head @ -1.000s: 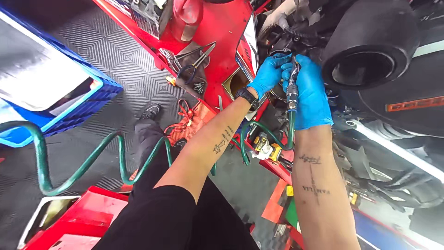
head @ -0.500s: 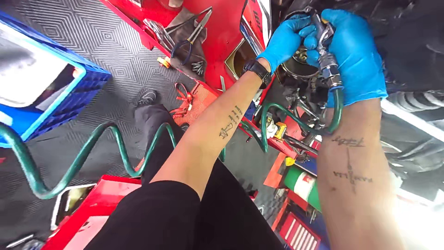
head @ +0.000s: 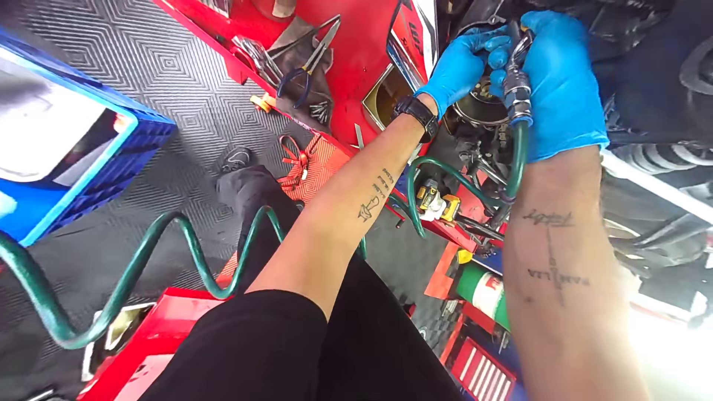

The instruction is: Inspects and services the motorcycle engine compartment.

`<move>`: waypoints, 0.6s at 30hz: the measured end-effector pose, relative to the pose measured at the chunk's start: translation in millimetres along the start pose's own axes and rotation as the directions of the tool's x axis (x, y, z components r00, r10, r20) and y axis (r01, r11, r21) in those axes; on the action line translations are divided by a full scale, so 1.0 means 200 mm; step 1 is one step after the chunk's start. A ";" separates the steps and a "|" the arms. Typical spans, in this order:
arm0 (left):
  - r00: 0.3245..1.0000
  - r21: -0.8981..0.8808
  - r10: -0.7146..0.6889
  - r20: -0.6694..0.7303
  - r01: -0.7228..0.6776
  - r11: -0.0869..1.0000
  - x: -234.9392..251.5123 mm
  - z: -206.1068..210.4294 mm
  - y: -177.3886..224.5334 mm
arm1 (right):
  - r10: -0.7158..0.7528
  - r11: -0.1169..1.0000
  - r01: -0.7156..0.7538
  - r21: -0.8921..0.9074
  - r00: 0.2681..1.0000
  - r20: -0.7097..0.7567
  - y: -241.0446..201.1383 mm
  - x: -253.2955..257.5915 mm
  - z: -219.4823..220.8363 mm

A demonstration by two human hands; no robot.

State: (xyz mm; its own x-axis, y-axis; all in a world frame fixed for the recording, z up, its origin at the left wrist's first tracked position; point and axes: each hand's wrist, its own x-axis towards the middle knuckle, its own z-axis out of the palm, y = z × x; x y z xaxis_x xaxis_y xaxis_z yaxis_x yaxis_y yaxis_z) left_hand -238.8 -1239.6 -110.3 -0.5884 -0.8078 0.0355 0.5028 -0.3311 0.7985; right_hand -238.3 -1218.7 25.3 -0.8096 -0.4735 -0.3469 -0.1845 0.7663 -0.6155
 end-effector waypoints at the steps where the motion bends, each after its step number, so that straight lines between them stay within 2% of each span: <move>1: 1.000 -0.017 0.000 0.000 0.000 1.000 0.00 0.00 0.00 | 0.001 1.000 0.000 -0.019 1.000 0.028 0.00 0.02 -0.01; 6: 1.000 0.079 0.018 0.019 -0.020 0.997 0.00 -0.01 0.00 | -0.009 0.998 0.015 -0.063 0.997 0.082 0.01 0.00 -0.04; 18: 1.000 0.021 0.020 0.005 -0.020 1.000 0.01 0.00 -0.01 | 0.005 0.995 0.005 -0.101 0.995 0.099 0.00 0.01 -0.07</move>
State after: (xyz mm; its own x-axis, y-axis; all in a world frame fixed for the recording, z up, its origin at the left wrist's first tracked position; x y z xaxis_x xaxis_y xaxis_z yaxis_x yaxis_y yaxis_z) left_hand -240.2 -1240.5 -112.7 -0.5818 -0.8115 0.0546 0.5007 -0.3044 0.8103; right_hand -247.8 -1212.9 35.1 -0.7516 -0.5101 -0.4181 -0.2439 0.8040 -0.5423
